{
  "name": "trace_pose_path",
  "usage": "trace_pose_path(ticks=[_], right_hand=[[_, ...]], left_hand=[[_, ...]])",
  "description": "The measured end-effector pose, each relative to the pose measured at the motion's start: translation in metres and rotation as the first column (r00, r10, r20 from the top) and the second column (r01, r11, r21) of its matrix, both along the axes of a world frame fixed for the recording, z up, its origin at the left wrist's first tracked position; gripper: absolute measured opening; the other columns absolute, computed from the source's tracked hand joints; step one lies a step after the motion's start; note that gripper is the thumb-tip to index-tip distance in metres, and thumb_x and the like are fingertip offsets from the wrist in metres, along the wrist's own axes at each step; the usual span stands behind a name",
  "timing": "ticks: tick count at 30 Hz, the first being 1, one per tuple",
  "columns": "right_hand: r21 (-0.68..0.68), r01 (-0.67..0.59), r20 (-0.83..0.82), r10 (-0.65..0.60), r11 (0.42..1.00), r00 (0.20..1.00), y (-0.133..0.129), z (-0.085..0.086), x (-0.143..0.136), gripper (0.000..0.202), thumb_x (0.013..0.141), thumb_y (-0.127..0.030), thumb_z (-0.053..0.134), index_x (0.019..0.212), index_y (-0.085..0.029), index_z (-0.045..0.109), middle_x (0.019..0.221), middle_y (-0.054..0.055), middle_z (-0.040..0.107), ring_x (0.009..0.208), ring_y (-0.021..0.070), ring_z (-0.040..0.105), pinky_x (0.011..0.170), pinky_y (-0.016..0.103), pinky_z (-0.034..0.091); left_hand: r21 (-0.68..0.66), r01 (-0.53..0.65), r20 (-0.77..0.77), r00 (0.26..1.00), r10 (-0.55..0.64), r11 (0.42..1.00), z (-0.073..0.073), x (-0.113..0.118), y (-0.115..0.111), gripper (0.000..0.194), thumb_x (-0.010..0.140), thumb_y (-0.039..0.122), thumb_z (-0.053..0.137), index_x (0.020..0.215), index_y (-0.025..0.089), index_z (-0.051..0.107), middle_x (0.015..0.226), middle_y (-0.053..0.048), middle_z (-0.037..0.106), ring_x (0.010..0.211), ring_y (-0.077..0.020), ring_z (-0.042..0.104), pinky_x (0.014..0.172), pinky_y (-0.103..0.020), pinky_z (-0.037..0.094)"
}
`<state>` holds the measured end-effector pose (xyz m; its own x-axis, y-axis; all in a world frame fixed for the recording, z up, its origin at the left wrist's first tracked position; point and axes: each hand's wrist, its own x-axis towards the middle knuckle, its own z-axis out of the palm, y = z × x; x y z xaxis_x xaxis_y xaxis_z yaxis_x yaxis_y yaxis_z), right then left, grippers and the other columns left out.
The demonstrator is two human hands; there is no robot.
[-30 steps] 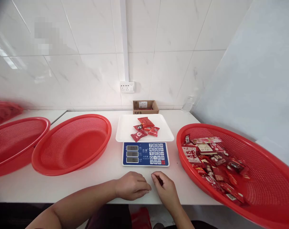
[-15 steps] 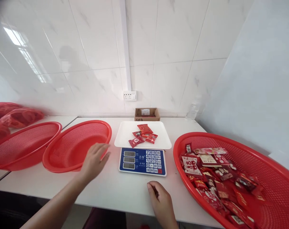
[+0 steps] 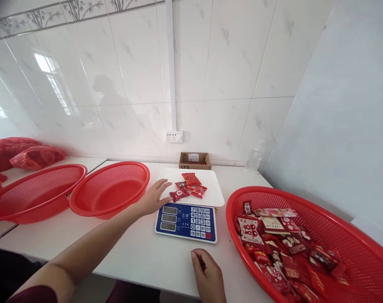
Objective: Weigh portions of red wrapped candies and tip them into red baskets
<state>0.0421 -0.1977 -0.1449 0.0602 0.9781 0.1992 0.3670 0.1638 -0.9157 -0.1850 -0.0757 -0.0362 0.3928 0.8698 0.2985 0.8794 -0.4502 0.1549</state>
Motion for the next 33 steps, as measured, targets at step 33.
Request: trace_pose_path(ticks=[33], right_hand=[[-0.040,0.080,-0.174,-0.086,0.996,0.981,0.000,-0.007,-0.005,0.032,0.069,-0.052,0.054,0.065,-0.021,0.061,0.057,-0.001,0.057,0.054,0.0149,0.054,0.052,0.020,0.046]], left_hand=[[-0.100,-0.293,-0.191,0.943,0.271,0.951,0.049,-0.055,0.053,0.059,0.085,0.057,0.034,0.132,0.021,0.031,0.139,-0.015,0.029,0.130,-0.0357,0.011,0.096,-0.061,0.010]])
